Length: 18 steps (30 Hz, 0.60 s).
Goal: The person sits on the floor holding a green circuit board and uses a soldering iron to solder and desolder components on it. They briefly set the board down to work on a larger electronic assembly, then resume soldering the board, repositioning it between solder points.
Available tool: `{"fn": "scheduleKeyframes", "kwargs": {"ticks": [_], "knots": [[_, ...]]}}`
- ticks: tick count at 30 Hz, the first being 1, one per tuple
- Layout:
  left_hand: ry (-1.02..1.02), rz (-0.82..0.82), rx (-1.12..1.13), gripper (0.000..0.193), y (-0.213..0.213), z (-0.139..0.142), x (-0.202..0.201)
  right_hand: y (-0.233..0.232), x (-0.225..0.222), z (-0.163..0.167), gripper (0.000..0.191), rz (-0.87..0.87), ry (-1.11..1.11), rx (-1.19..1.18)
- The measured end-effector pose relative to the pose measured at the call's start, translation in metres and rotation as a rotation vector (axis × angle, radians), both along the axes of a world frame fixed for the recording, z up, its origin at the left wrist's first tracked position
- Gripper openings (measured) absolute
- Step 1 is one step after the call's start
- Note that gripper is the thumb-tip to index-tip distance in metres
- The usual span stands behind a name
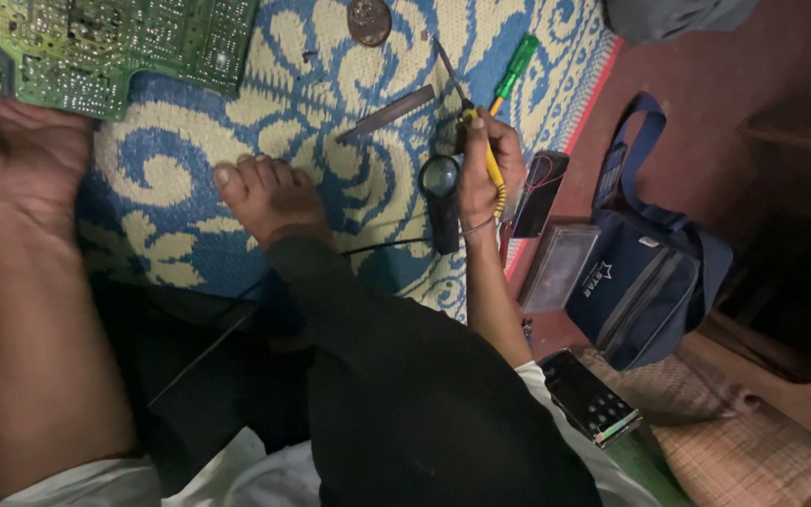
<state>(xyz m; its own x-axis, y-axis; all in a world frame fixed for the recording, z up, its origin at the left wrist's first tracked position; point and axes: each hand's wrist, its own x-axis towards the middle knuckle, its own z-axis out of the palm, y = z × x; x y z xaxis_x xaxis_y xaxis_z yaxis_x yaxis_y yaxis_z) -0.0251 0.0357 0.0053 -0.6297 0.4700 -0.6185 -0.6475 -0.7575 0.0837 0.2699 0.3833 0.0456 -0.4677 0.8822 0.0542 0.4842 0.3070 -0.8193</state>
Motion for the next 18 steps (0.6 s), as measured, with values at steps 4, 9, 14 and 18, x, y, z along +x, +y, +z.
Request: {"fn": "scheduleKeyframes", "kwargs": {"ticks": [4, 9, 14, 18], "knots": [[-0.034, 0.022, -0.122, 0.071, -0.001, 0.002, 0.005, 0.003, -0.003, -0.006, 0.021, 0.001, 0.049, -0.098], [0.013, 0.007, -0.016, 0.067, 0.003, 0.010, 0.003, 0.006, -0.001, -0.014, 0.022, 0.037, 0.063, -0.060], [0.055, 0.010, -0.062, 0.070, 0.002, 0.008, 0.005, 0.005, 0.000, -0.015, 0.022, 0.017, 0.092, -0.118], [0.038, 0.024, -0.091, 0.071, 0.001, 0.007, 0.007, 0.004, -0.003, -0.014, 0.023, 0.032, 0.141, -0.162]]}}
